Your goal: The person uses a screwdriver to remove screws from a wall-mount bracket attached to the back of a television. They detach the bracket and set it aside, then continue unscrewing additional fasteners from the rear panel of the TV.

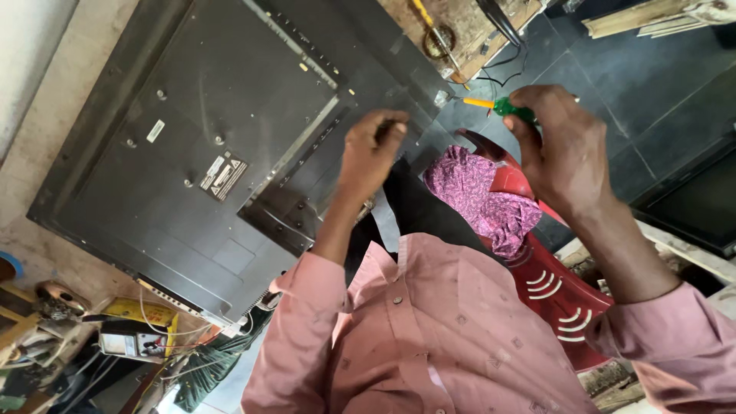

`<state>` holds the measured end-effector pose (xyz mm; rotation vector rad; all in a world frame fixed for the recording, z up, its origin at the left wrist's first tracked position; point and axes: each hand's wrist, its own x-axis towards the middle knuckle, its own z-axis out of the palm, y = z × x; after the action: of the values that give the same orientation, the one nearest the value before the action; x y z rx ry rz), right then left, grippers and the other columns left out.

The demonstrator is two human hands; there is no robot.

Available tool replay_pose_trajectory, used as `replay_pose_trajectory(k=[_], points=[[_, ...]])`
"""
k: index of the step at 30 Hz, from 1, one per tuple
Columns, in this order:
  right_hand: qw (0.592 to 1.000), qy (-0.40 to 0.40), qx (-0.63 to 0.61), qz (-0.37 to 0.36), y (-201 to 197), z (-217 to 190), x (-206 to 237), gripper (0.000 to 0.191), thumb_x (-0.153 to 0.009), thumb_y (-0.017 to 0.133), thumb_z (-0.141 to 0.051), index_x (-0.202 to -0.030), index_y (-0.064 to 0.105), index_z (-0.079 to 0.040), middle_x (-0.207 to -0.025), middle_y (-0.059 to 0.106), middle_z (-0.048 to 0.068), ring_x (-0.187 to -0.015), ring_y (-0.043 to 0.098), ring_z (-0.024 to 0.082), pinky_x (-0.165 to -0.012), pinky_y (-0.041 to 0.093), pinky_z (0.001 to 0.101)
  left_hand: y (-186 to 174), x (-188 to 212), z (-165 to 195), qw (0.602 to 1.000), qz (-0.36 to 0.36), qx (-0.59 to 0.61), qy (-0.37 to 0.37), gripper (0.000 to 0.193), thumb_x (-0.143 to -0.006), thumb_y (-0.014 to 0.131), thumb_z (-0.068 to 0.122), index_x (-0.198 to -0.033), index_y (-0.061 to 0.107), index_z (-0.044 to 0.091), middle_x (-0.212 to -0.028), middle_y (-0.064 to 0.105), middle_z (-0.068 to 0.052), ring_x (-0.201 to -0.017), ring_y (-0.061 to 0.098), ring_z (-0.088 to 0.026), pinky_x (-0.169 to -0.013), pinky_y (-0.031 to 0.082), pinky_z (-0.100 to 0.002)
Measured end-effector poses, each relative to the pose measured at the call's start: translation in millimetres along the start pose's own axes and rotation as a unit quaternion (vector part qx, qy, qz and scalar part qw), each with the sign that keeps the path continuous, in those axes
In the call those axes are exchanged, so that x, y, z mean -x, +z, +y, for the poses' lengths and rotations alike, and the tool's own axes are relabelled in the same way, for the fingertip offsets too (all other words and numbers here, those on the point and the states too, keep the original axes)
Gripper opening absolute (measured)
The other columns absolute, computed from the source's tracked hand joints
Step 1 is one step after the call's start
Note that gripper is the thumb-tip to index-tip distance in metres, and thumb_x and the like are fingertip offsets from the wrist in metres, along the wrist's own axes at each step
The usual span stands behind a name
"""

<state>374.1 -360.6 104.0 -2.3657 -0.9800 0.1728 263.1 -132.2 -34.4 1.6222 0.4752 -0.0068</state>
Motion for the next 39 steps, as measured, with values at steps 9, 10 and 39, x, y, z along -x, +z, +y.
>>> replay_pose_trajectory(k=[9, 10, 39], points=[[0.999, 0.035, -0.027, 0.008, -0.6, 2.7, 2.6, 0.023, -0.103, 0.072, 0.004, -0.121, 0.059, 0.002, -0.121, 0.068, 0.019, -0.099, 0.070, 0.037, -0.082, 0.056, 0.0446, 58.4, -45.1, 3.1, 0.959, 0.005, -0.216, 0.182, 0.044, -0.071, 0.080, 0.005, -0.112, 0.066, 0.001, -0.111, 0.060, -0.017, -0.107, 0.059, -0.039, -0.089, 0.051, -0.045], [0.999, 0.035, -0.026, 0.009, 0.8, 3.2, 3.4, 0.022, -0.103, 0.073, 0.004, -0.119, 0.059, 0.002, -0.119, 0.068, 0.019, -0.098, 0.070, 0.037, -0.081, 0.055, 0.0440, 62.4, -50.9, 0.9, 0.957, -0.011, -0.238, 0.169, 0.042, -0.071, 0.081, 0.005, -0.110, 0.066, 0.001, -0.111, 0.060, -0.017, -0.109, 0.059, -0.039, -0.091, 0.051, -0.045], [0.950, 0.094, 0.184, -0.235, -3.7, -46.2, -54.4, 0.045, -0.094, 0.070, -0.019, -0.136, 0.068, -0.001, -0.088, 0.063, 0.017, -0.072, 0.067, 0.034, -0.063, 0.055, 0.0452, 60.1, -62.9, -4.0, 0.954, -0.137, -0.177, 0.200, 0.016, -0.094, 0.070, 0.016, -0.109, 0.074, 0.012, -0.103, 0.063, -0.008, -0.106, 0.065, -0.028, -0.089, 0.055, -0.041]])
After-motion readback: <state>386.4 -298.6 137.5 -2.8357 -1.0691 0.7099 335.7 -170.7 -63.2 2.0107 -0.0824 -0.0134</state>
